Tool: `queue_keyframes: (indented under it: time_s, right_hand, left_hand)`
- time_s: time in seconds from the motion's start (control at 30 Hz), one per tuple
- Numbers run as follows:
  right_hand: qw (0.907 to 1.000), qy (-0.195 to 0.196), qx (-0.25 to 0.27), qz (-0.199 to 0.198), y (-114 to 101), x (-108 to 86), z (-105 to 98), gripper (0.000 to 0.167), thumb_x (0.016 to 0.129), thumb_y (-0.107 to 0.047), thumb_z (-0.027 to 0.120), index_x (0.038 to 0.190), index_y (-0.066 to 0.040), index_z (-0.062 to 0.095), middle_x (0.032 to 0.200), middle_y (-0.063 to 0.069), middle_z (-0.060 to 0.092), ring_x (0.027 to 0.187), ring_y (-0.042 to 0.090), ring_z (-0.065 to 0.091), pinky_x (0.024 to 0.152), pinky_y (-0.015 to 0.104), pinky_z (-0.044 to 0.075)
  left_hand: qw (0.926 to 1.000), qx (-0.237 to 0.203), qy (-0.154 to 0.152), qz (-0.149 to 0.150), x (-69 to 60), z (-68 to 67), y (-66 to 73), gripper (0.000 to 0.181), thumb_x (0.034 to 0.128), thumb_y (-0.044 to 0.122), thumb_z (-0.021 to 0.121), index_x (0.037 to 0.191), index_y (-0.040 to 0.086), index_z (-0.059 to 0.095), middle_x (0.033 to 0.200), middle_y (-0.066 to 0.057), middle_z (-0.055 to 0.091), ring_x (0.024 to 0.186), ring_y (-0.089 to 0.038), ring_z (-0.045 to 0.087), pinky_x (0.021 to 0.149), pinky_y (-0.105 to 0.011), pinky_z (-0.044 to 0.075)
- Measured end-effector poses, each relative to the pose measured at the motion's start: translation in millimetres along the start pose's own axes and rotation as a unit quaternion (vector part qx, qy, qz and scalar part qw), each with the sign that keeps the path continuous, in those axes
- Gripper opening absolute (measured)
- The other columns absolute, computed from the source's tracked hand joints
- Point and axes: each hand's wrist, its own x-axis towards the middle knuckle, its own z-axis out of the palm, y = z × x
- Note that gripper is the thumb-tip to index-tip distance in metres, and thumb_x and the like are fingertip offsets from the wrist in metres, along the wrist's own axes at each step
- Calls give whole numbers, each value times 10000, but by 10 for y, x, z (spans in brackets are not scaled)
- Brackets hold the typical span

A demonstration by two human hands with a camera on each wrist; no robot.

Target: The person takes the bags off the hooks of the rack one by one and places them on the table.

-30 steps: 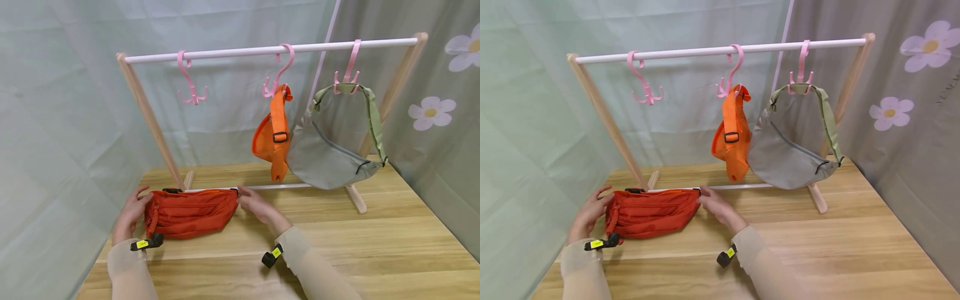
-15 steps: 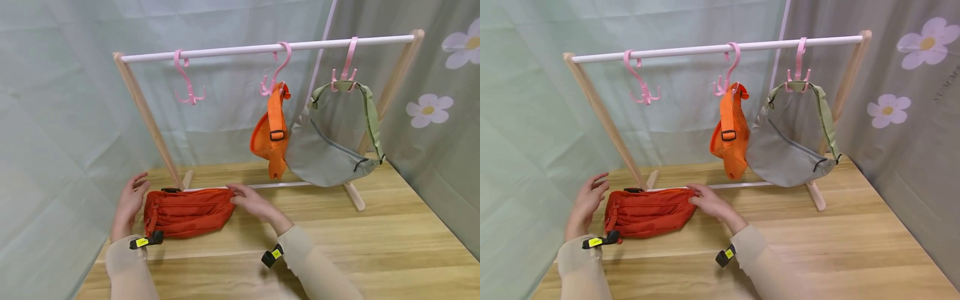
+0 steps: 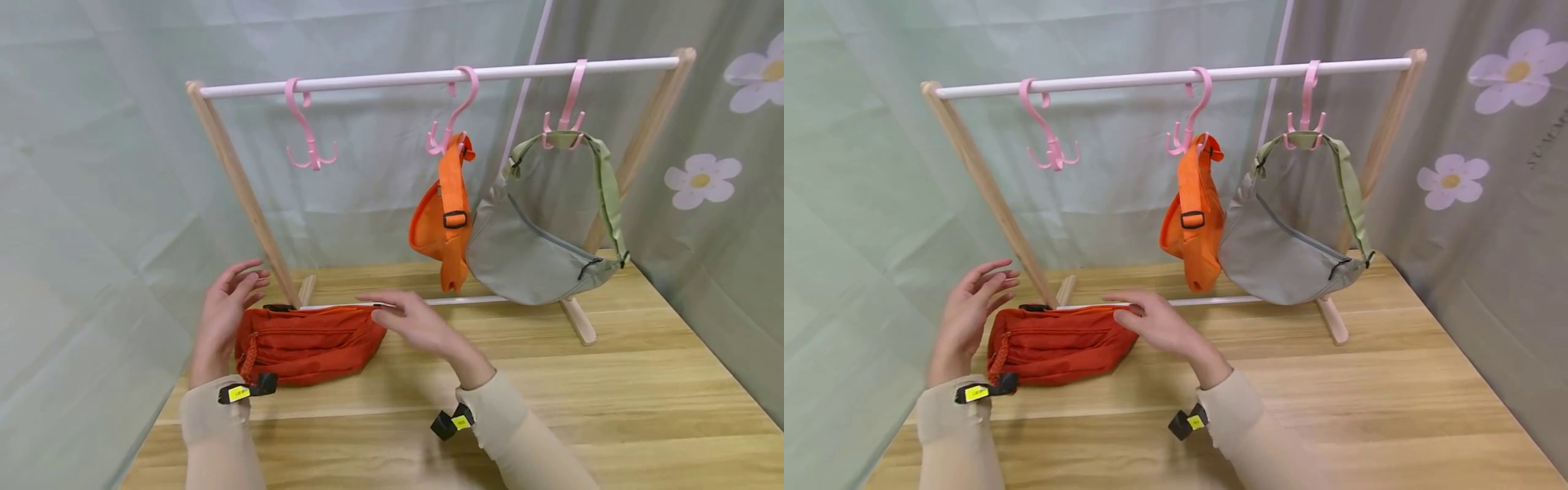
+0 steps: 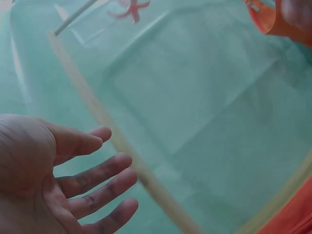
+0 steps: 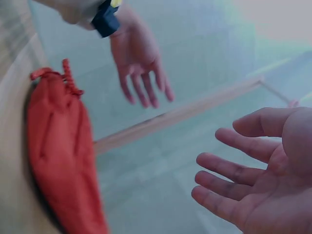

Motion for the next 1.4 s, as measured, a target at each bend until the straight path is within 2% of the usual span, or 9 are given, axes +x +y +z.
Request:
queue_keyframes:
  time_s: [0.1, 0.2, 0.3, 0.43, 0.67, 0.83, 1.03, 1.27, 1.4]
  right_hand:
    - [9993, 208, 53, -291, -141, -69, -29, 372, 1059, -100, 573, 1425, -66, 638, 1457, 108, 604, 1280, 242, 628, 1055, 397, 507]
    - [9980, 422, 45, -476, -278, -153, -67, 341, 1057, -107, 578, 1382, -90, 678, 1406, 68, 642, 1245, 207, 642, 1030, 362, 517]
    - [9968, 496, 155, -614, -379, -217, -93, 317, 1058, -101, 587, 1354, -97, 699, 1377, 56, 660, 1205, 182, 655, 1004, 335, 529]
    - [9951, 560, 101, -807, -467, -270, -120, 299, 1060, -94, 587, 1330, -102, 713, 1347, 39, 678, 1206, 162, 652, 996, 344, 534]
    - [9922, 795, 25, -960, -577, -406, -242, 289, 1058, -115, 593, 1317, -118, 722, 1336, 27, 687, 1240, 167, 627, 1020, 347, 522]
    - [9879, 997, 152, -1178, -641, -498, -393, 293, 1054, -66, 587, 1322, -46, 704, 1347, 58, 685, 1304, 197, 593, 1066, 358, 493]
    - [9796, 1409, 183, -1420, -690, -584, -628, 284, 1062, -56, 572, 1315, -8, 691, 1317, 107, 697, 1235, 247, 623, 1058, 397, 496]
    - [9764, 1639, -138, -1401, -742, -656, -905, 278, 1061, -41, 565, 1302, 7, 693, 1311, 154, 689, 1235, 310, 627, 1074, 349, 485]
    - [9700, 1778, -561, -1558, -782, -674, -1081, 280, 1051, 6, 560, 1294, 9, 699, 1291, 149, 696, 1214, 321, 632, 1048, 312, 499]
  left_hand:
    - [9998, 57, -202, 37, -18, 97, 51, 408, 1090, 234, 559, 1452, 45, 556, 1199, -1, 682, 1103, -137, 653, 872, -175, 549]
    - [9988, 299, -370, 91, -33, 188, 84, 415, 1093, 259, 550, 1456, 59, 557, 1202, 21, 678, 1121, -142, 645, 901, -187, 542]
    - [9980, 330, -495, 194, -43, 259, 104, 398, 1093, 260, 552, 1443, 72, 569, 1208, -2, 674, 1113, -141, 646, 931, -212, 543]
    - [9973, 86, -648, 319, -46, 319, 116, 398, 1091, 228, 560, 1436, 30, 562, 1213, -58, 671, 1098, -152, 657, 933, -231, 555]
    - [9937, -225, -1010, 429, -36, 408, 120, 379, 1090, 220, 566, 1433, 59, 580, 1213, -43, 683, 1146, -189, 662, 957, -255, 554]
    - [9911, -265, -1226, 451, -10, 480, 134, 375, 1092, 214, 564, 1436, 66, 577, 1215, -58, 678, 1143, -182, 668, 968, -286, 557]
    - [9877, -214, -1455, 522, -7, 564, 191, 346, 1090, 188, 569, 1415, 76, 600, 1205, -52, 690, 1085, -187, 702, 970, -299, 558]
    - [9854, 123, -1610, 538, -22, 640, 303, 352, 1094, 227, 565, 1421, 101, 597, 1245, -109, 671, 1121, -212, 674, 986, -299, 546]
    - [9826, 357, -1727, 592, 1, 712, 382, 366, 1097, 251, 556, 1435, 113, 588, 1279, -137, 647, 1150, -234, 647, 992, -307, 541]
